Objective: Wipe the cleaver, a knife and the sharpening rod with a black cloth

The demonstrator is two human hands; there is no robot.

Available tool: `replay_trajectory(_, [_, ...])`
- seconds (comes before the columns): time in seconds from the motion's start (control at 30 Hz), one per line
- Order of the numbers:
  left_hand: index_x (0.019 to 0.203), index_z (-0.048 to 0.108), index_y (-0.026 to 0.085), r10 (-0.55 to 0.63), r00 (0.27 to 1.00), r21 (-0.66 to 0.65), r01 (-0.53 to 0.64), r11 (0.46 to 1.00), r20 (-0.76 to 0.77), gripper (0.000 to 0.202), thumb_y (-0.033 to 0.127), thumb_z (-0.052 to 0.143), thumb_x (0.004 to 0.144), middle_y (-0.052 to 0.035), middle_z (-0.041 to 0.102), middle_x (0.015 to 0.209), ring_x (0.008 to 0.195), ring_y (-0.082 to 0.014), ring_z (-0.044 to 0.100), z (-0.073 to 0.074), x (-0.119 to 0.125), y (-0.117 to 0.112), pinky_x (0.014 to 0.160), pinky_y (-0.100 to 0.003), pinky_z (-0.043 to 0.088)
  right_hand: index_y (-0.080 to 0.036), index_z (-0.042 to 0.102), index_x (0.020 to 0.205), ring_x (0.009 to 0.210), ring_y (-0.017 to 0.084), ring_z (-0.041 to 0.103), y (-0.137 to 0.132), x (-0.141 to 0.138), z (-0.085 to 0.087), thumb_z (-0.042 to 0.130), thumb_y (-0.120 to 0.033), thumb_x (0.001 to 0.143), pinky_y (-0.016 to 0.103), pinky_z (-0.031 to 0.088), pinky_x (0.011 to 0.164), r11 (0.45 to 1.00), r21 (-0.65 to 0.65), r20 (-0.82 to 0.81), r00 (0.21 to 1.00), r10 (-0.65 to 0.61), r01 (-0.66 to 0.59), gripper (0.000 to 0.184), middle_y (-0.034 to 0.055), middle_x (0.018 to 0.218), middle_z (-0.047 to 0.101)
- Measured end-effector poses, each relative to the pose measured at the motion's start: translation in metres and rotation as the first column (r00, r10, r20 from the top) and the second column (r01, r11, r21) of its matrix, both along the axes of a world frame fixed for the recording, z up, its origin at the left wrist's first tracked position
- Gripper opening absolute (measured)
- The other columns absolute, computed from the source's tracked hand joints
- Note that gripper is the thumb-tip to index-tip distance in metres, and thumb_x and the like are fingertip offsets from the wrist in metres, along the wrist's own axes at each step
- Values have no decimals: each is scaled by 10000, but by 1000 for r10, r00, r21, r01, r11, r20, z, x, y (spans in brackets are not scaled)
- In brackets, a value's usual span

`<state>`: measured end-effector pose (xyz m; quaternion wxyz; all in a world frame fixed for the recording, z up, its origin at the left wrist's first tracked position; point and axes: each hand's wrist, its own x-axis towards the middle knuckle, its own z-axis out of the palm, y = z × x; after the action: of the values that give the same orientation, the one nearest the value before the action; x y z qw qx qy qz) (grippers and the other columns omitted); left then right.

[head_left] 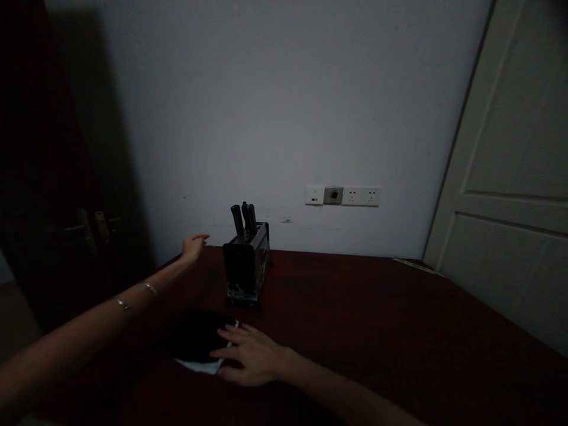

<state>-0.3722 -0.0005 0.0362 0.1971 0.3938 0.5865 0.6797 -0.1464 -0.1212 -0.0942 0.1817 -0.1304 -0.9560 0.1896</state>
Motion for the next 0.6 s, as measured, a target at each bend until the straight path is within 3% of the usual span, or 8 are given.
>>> replay_trajectory(0.1, [879, 586, 103, -24, 998, -5, 24, 1000, 57, 117, 192, 515, 852, -47, 593, 873, 771, -141, 573, 18, -5, 0, 695, -318, 492, -280, 449, 1298, 1331, 246, 255, -1, 2, -4, 375, -436, 887, 471, 232, 1055, 996, 63, 71, 996, -60, 56, 446, 80, 1443, 339])
replay_trajectory(0.17, [769, 584, 98, -27, 997, 70, 22, 997, 79, 126, 75, 467, 809, -44, 585, 807, 732, -126, 553, 34, -2, -4, 690, -292, 478, -283, 465, 1285, 1326, 245, 270, -1, 8, -6, 371, -436, 888, 470, 239, 1052, 994, 78, 66, 994, -84, 79, 435, 81, 1432, 359])
replay_trajectory(0.37, [763, 522, 109, -42, 989, 326, -6, 945, 141, 179, -16, 403, 716, -28, 561, 875, 735, -103, 533, 100, 19, -25, 706, -280, 447, -309, 495, 1255, 1313, 224, 302, -6, 27, -6, 404, -433, 877, 465, 225, 1056, 992, 66, 36, 994, -106, 104, 408, 66, 1418, 387])
replay_trajectory(0.5, [740, 504, 142, -55, 992, 497, -8, 868, 113, 197, -17, 397, 695, 3, 550, 879, 857, -127, 558, 134, 44, -52, 707, -256, 404, -302, 408, 1323, 1324, 203, 281, -7, 35, -4, 444, -383, 865, 415, 238, 1061, 995, 25, -74, 993, -92, 94, 467, 53, 1445, 340])
replay_trajectory(0.57, [699, 516, 157, -82, 994, 583, 26, 812, 68, 205, -11, 410, 653, 22, 547, 816, 897, -147, 564, 141, 68, -71, 687, -247, 388, -262, 414, 1324, 1282, 170, 359, -4, 40, -2, 457, -311, 853, 346, 277, 1049, 990, 8, -153, 978, -140, 143, 475, 46, 1390, 433])
replay_trajectory(0.6, [666, 522, 153, -146, 989, 656, 95, 748, 23, 200, -10, 411, 628, 14, 544, 776, 879, -161, 571, 140, 83, -82, 666, -249, 382, -246, 451, 1299, 1230, 150, 429, 0, 44, -2, 463, -276, 842, 299, 311, 1026, 981, -4, -185, 964, -193, 196, 458, 36, 1329, 508])
